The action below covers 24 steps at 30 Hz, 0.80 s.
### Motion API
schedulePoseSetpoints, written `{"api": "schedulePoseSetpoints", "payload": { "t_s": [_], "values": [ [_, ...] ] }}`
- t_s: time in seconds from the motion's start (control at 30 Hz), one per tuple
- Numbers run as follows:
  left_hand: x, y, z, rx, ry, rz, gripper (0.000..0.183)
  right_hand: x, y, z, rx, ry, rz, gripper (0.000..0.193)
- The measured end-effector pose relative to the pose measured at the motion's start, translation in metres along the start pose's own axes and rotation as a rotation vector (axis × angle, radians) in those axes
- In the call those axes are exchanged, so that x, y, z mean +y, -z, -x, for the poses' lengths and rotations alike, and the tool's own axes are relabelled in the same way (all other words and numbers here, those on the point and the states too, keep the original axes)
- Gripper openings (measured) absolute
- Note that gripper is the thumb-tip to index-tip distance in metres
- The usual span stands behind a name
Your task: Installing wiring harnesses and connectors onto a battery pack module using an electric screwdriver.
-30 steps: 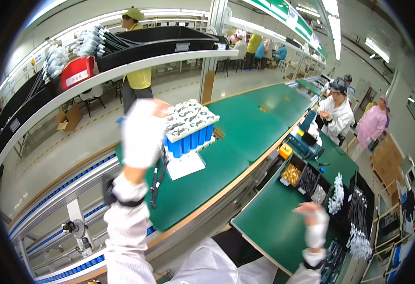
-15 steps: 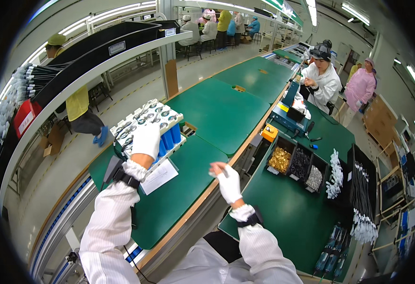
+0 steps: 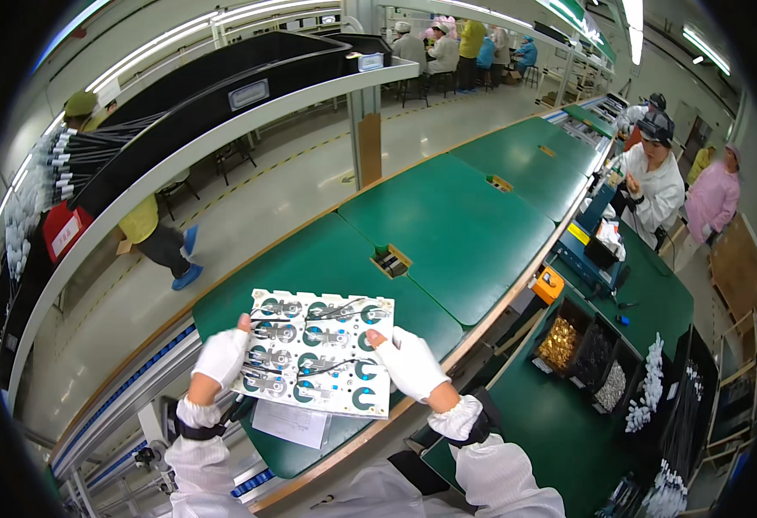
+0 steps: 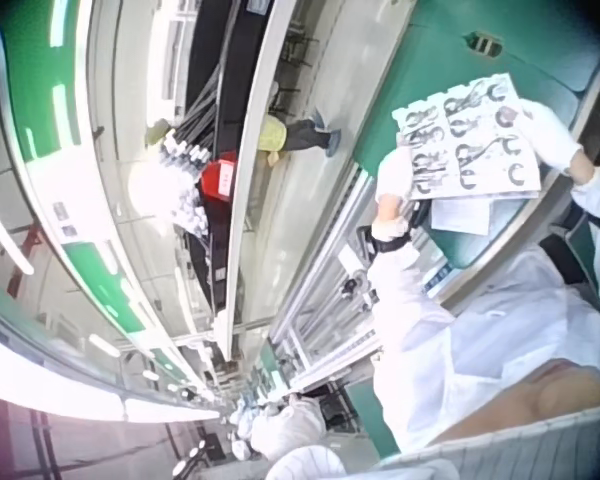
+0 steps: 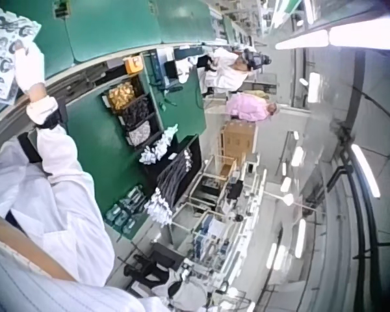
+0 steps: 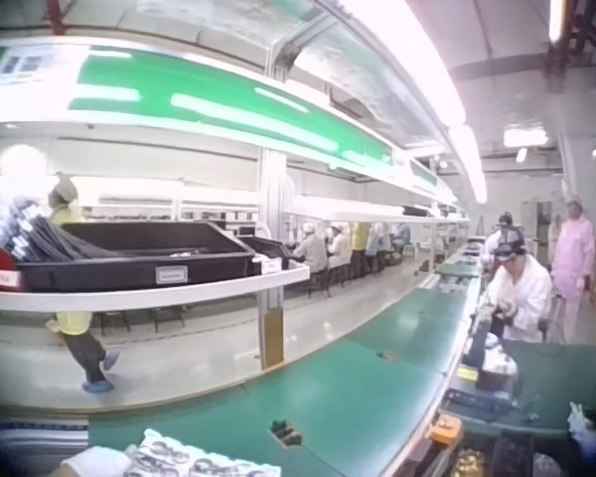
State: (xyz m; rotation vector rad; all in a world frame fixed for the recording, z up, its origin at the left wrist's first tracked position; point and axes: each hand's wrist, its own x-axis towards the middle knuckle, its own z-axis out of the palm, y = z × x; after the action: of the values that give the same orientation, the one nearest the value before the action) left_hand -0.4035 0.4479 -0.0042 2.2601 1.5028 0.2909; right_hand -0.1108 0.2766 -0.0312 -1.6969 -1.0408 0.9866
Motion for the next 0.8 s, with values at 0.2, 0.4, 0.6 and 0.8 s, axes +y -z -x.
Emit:
{"api": "schedulePoseSetpoints", "payload": {
  "t_s": [0.2,0.4,0.6,0.8],
  "values": [
    [-0.020,-0.025,-0.045,0.030,0.051,0.318,0.074,0.024,-0.013,-0.016,0.128,0.200,-0.220,0.050],
    [0.094,0.031,0.011,0.059,-0.209,0.314,0.056,0.039,0.017,0.053,0.445,0.249,-0.301,0.048],
    [0.248,0.005,0.096,-0.251,-0.476,0.490,0.058,0.049,0.090,0.230,0.756,0.063,-0.193,0.036],
    [0.307,-0.132,0.129,-0.551,-0.559,0.401,0.071,0.091,0.134,0.358,0.981,-0.332,-0.002,0.047]
  ]
}}
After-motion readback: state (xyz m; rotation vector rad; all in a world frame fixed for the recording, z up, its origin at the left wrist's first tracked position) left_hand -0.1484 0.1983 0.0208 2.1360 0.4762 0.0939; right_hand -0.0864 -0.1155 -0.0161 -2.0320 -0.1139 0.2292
